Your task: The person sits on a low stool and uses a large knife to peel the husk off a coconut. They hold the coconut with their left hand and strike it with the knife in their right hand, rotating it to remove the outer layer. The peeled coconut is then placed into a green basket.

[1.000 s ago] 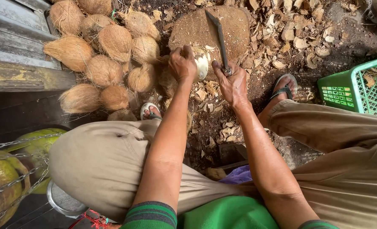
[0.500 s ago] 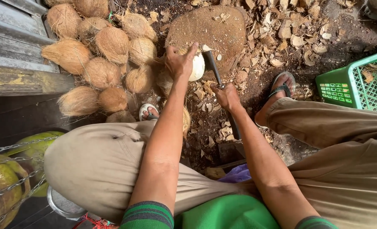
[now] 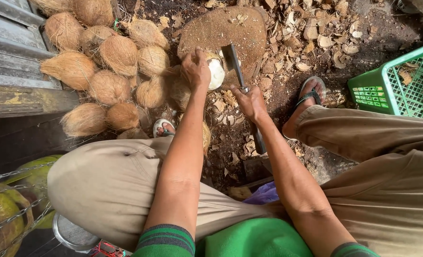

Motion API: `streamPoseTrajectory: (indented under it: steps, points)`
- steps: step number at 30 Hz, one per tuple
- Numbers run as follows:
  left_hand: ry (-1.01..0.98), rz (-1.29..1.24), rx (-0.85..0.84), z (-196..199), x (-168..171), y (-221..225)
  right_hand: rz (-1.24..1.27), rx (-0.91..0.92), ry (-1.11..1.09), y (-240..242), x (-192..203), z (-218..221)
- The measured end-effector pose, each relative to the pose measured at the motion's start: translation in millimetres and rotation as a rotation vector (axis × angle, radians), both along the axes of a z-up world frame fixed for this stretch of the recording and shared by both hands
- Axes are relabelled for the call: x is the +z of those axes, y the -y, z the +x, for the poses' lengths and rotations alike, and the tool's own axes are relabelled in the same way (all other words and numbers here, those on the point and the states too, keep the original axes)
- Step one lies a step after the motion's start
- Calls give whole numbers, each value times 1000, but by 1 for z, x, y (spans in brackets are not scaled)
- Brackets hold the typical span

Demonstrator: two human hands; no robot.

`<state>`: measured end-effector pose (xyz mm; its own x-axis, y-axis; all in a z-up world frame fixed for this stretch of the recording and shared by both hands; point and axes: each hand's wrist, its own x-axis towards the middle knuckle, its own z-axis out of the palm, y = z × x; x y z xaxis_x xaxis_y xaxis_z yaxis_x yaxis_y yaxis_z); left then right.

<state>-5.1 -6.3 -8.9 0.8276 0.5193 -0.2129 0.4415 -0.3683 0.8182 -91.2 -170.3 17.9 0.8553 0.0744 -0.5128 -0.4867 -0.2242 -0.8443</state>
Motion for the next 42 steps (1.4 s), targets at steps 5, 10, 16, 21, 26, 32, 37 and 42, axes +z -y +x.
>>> streamPoseTrajectory:
  steps: [5, 10, 16, 21, 26, 32, 37, 42]
  points:
    - [28, 35, 8, 5, -23, 2, -90, -119, 288, 1, 45, 21]
    - [49, 96, -22, 1, -21, 8, -157, -13, 294, -13, 2, -1]
    - [101, 73, -18, 2, -32, 7, -144, -59, 364, -2, 18, 13]
    - [94, 48, -13, -1, -17, 7, -96, -148, 520, -10, 11, 4]
    - [130, 151, -93, -2, -20, 11, -134, -49, 270, -11, 31, -11]
    - [122, 158, -69, 2, -17, 7, -55, -153, 485, -8, -4, 18]
    - [131, 184, -82, -1, 0, 9, -218, 36, 83, -4, -54, -3]
    - [111, 164, -75, -9, -2, 7, -260, 54, -30, -2, -71, -20]
